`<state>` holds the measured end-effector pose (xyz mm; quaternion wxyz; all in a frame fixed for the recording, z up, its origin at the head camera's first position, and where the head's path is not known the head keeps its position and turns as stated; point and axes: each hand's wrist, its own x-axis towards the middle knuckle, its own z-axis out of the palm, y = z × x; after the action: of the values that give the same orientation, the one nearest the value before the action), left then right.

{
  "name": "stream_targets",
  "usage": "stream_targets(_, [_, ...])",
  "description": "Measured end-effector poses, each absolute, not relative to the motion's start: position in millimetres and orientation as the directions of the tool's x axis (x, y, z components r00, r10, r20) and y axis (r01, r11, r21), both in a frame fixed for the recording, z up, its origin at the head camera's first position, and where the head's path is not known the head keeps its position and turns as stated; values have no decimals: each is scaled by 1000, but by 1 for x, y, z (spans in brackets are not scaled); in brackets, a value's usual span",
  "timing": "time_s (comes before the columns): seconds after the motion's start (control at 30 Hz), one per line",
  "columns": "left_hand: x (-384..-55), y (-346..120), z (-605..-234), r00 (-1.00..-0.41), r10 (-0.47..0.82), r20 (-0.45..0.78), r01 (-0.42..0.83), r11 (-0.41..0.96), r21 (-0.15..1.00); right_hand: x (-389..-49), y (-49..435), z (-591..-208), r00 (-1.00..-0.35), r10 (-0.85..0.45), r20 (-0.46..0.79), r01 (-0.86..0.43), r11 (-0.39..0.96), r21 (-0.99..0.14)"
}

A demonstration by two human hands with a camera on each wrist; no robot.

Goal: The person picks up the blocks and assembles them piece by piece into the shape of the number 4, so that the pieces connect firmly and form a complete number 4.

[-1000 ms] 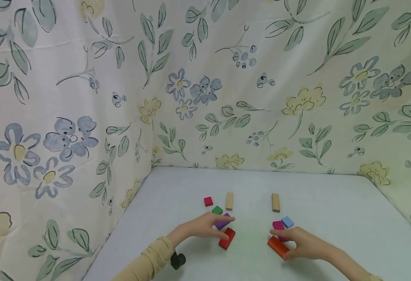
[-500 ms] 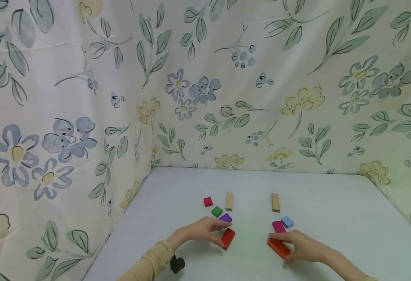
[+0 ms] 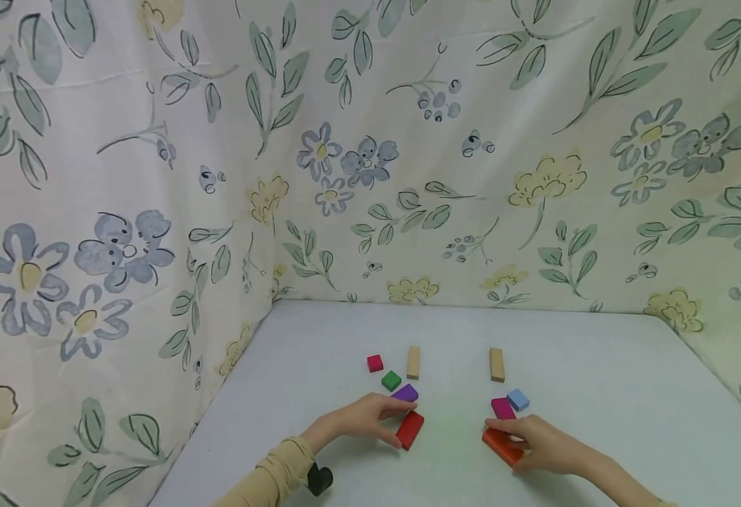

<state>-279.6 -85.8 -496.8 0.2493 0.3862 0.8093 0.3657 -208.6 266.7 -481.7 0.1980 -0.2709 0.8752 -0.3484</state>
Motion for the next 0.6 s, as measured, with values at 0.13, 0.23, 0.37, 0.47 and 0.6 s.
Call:
stream_targets(0.13, [-280, -86, -498, -589, 797, -134, 461, 468, 754, -209, 267, -482, -768, -621, -157, -329, 592, -736])
stream_targets(0.23, [-281, -86, -499, -593, 794, -138, 476, 483, 734, -209, 268, -482, -761, -633, -146, -336, 576, -746])
stream_targets(0.37, [-281, -86, -499, -595, 792, -138, 495, 496, 713, -209, 268, -483, -762, -633, -136, -333, 563, -756])
stream_targets(0.47, [-281, -86, -500, -593, 793, -137, 504, 499, 705, -209, 268, -485, -772, -621, -135, -323, 566, -759])
stream_targets(0.6, [-280, -86, -499, -593, 793, -136, 503, 498, 707, -209, 268, -487, -790, -600, -127, -327, 586, -741])
